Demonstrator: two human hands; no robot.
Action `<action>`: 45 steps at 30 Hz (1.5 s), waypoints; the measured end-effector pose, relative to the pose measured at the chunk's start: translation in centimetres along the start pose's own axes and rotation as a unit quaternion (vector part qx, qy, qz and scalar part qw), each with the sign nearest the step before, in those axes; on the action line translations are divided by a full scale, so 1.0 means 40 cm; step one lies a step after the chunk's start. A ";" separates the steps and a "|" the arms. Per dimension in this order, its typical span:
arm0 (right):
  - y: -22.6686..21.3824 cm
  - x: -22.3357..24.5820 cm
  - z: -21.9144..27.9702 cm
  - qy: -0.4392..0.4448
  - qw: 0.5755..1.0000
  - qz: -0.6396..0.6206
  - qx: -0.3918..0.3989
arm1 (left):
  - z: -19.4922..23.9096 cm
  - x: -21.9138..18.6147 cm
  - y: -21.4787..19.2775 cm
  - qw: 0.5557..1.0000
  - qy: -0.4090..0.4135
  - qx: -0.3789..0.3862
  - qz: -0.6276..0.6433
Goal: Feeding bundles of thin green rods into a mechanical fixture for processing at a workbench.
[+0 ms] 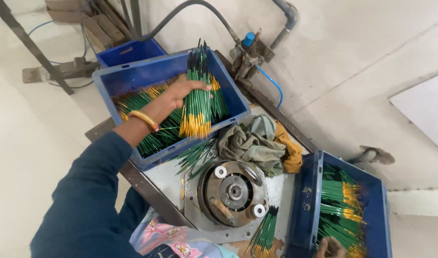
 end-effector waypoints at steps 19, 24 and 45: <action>0.225 1.226 -0.105 -0.295 0.727 -0.282 0.552 | 0.482 0.697 0.266 0.935 -0.244 0.139 0.218; 0.212 1.216 -0.092 -0.122 0.809 -0.217 0.533 | 0.499 0.609 0.318 0.937 -0.279 0.165 0.132; 0.100 0.929 -0.026 0.119 0.799 -0.536 0.247 | 0.460 0.493 0.200 0.987 -0.083 0.029 -0.136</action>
Point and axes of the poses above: each hand's wrist, its own z-axis away from the middle knuckle, its own y-axis out of the palm, x = y × z, the point moved 2 cm from there along -z, towards the middle knuckle, and after that the axes turned 14 degrees about x, right-handed, at the moved point
